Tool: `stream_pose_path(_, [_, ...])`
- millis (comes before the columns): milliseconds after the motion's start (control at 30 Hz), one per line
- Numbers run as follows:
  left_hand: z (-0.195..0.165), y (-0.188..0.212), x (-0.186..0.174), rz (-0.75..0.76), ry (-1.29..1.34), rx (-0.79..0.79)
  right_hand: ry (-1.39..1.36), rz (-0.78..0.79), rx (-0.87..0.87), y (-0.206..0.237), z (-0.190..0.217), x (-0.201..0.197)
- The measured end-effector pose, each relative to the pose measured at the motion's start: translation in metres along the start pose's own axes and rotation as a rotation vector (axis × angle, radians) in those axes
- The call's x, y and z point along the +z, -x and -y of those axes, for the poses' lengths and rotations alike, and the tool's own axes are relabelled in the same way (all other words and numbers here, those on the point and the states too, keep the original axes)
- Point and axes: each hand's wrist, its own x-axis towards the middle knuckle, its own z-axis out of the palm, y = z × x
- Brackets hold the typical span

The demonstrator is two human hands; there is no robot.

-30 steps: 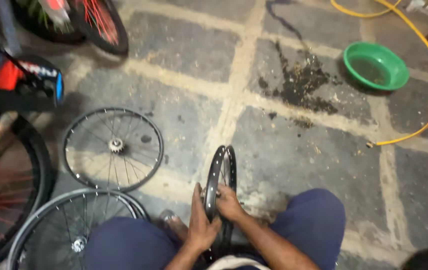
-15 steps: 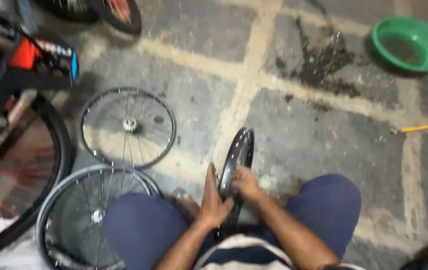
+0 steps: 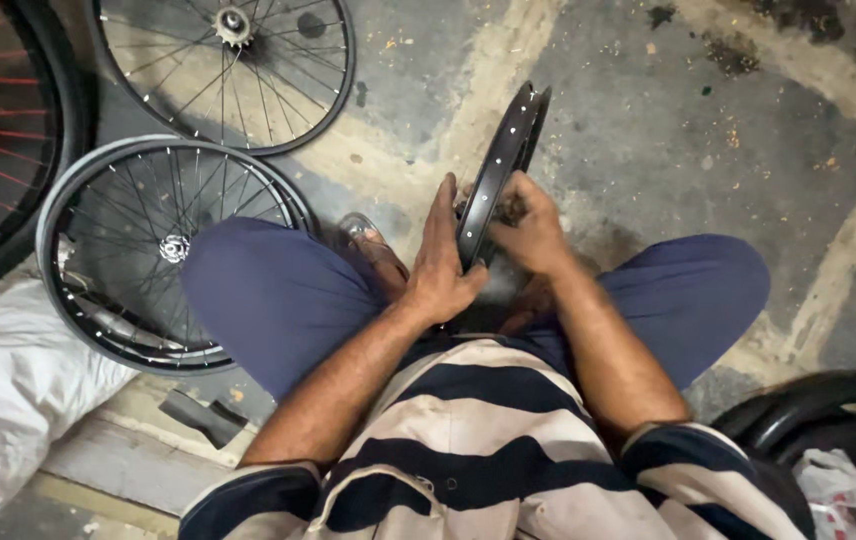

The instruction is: The person sits on the floor with a bicycle wheel across their lap. They position the wheel, work at the hub and spokes with their hands, then run their fingers along the rim edge, pressing and fitting material along the rim circumference while rotating the wheel.

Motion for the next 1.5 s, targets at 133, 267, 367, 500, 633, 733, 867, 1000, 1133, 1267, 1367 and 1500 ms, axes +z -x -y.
stream_pose_path(133, [-0.002,-0.001,0.000,-0.003,-0.045,0.046,-0.493,0.094,0.172,0.000,-0.015,-0.018])
stream_pose_path(267, [-0.001,0.002,0.004,-0.020,-0.025,0.028,-0.138,-0.122,0.206,0.005,-0.025,0.019])
stream_pose_path(367, [0.000,0.004,0.003,-0.033,0.025,0.012,-0.168,-0.016,0.164,0.001,-0.013,0.025])
stream_pose_path(500, [0.001,0.003,-0.001,-0.059,-0.030,0.055,-0.699,0.288,0.430,-0.009,0.010,-0.004])
stream_pose_path(633, [0.000,0.005,-0.001,-0.048,-0.013,0.021,-0.724,0.267,0.319,-0.005,0.003,-0.004])
stream_pose_path(733, [-0.002,0.004,-0.001,-0.044,-0.021,0.027,-0.674,0.214,0.244,-0.001,-0.010,0.000])
stream_pose_path(867, [-0.004,-0.017,-0.006,-0.041,-0.039,0.053,-0.754,0.196,0.343,-0.008,-0.020,-0.003])
stream_pose_path(1000, [-0.004,-0.045,-0.012,0.028,-0.045,-0.041,-0.751,0.320,0.209,-0.013,-0.025,0.000])
stream_pose_path(1133, [-0.006,-0.050,-0.009,0.050,0.020,-0.104,-0.598,0.072,0.286,-0.002,-0.033,0.005])
stream_pose_path(1267, [-0.003,-0.042,-0.006,0.028,0.086,-0.042,-0.266,0.035,0.124,0.014,-0.039,0.006])
stream_pose_path(1367, [0.001,-0.039,-0.007,0.006,0.108,-0.034,-0.098,-0.001,0.049,0.017,-0.037,0.009])
stream_pose_path(1500, [0.005,-0.038,-0.006,-0.001,0.127,0.008,-0.427,-0.091,0.152,0.009,-0.034,0.015])
